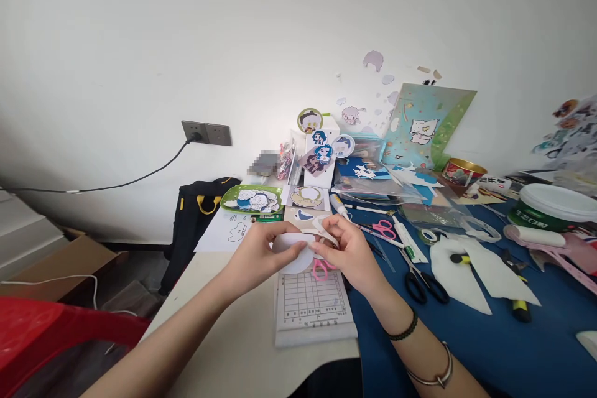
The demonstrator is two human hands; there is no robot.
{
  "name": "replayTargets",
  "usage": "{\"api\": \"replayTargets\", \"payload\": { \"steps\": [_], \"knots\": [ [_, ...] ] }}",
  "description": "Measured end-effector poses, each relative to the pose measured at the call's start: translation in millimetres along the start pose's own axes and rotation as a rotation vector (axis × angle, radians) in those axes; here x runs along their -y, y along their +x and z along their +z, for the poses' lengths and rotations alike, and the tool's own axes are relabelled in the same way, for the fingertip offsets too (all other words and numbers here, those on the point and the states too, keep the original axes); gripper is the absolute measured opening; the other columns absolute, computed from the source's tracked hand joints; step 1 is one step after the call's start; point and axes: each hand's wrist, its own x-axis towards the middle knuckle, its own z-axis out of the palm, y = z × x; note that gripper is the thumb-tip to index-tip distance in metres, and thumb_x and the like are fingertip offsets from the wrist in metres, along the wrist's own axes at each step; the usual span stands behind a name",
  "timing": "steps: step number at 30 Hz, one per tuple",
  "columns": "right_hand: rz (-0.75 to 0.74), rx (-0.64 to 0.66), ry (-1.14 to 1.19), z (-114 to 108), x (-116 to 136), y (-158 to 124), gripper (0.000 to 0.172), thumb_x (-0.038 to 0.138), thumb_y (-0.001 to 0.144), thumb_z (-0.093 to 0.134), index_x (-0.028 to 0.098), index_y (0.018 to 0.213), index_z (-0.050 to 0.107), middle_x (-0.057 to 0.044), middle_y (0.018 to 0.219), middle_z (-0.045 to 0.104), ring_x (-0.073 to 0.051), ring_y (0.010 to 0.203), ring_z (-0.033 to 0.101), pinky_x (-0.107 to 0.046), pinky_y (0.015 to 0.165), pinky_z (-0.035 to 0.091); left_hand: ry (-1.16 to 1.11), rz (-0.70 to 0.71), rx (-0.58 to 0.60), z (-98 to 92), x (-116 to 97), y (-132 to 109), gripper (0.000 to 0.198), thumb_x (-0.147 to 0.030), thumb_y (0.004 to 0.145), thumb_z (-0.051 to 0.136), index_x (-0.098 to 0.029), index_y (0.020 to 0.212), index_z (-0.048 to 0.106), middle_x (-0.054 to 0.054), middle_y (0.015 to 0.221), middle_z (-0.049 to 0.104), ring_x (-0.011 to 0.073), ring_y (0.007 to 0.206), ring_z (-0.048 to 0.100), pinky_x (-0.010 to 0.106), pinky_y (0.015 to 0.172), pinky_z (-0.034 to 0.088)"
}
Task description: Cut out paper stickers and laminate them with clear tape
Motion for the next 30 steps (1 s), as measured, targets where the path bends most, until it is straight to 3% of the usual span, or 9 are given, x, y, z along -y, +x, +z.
{"api": "replayTargets", "payload": {
  "steps": [5, 8, 11, 14, 17, 23, 30],
  "knots": [
    [-0.095, -0.078, -0.108, -8.5, 4.3, 0.0, 0.018, 0.036, 0.078, 0.067, 0.021, 0.081, 0.059, -0.002, 0.086, 0.055, -0.008, 0.053, 0.049, -0.021, 0.044, 0.040, -0.354, -0.164, -0.231, -3.7, 14.4, 6.6, 0.025, -0.039, 0.068, 0.073, -0.018, 0.069, 0.060, 0.000, 0.066, 0.063, 0.0154, 0.060, 0.059, 0.023, 0.051, 0.042],
    [-0.222, -0.119, -0.226, -11.2, 10.1, -2.8, 0.014, 0.032, 0.077, 0.068, 0.019, 0.073, 0.064, -0.005, 0.100, 0.051, -0.007, 0.054, 0.048, -0.022, 0.041, 0.040, -0.521, -0.181, -0.374, -4.2, 21.4, 9.1, 0.029, -0.035, 0.064, 0.076, -0.019, 0.083, 0.061, 0.000, 0.072, 0.066, 0.0166, 0.066, 0.061, 0.024, 0.057, 0.046],
    [-0.228, -0.016, -0.209, -9.2, 14.4, -8.1, 0.012, 0.030, 0.078, 0.068, 0.019, 0.072, 0.065, -0.004, 0.090, 0.057, -0.007, 0.047, 0.050, -0.023, 0.040, 0.042, -0.570, -0.167, -0.434, -0.9, 24.4, 9.4, 0.039, -0.032, 0.064, 0.077, -0.019, 0.099, 0.066, 0.005, 0.092, 0.069, 0.0196, 0.082, 0.063, 0.027, 0.066, 0.048],
    [-0.124, 0.116, -0.148, -6.2, 15.0, -11.6, 0.014, 0.031, 0.081, 0.065, 0.019, 0.075, 0.063, -0.001, 0.071, 0.064, -0.008, 0.041, 0.053, -0.022, 0.040, 0.042, -0.574, -0.190, -0.387, 3.8, 24.8, 8.5, 0.028, -0.033, 0.066, 0.076, -0.018, 0.089, 0.071, 0.005, 0.094, 0.070, 0.0206, 0.084, 0.062, 0.028, 0.069, 0.047],
    [-0.006, 0.169, -0.130, -4.5, 12.1, -10.6, 0.017, 0.034, 0.083, 0.063, 0.018, 0.077, 0.060, -0.002, 0.070, 0.068, -0.006, 0.037, 0.050, -0.019, 0.037, 0.038, -0.587, -0.231, -0.301, 8.5, 22.5, 7.2, 0.020, -0.032, 0.067, 0.074, -0.017, 0.081, 0.072, 0.004, 0.081, 0.070, 0.0177, 0.074, 0.060, 0.027, 0.065, 0.045],
    [0.094, 0.112, -0.151, -3.9, 3.3, -3.0, 0.020, 0.036, 0.082, 0.063, 0.017, 0.077, 0.061, -0.001, 0.070, 0.068, -0.004, 0.036, 0.048, -0.017, 0.036, 0.037, -0.644, -0.269, -0.171, 18.7, 17.4, 4.2, 0.019, -0.031, 0.073, 0.070, -0.015, 0.082, 0.071, 0.003, 0.074, 0.068, 0.0132, 0.065, 0.057, 0.024, 0.061, 0.043],
    [0.098, 0.063, -0.149, -6.0, 0.9, 0.9, 0.020, 0.036, 0.080, 0.064, 0.016, 0.076, 0.062, 0.000, 0.069, 0.067, -0.004, 0.037, 0.046, -0.017, 0.035, 0.035, -0.726, -0.329, -0.095, 22.8, 19.8, 3.2, 0.023, -0.030, 0.074, 0.068, -0.013, 0.088, 0.068, 0.004, 0.078, 0.069, 0.0128, 0.064, 0.057, 0.023, 0.060, 0.043]
  ]
}}
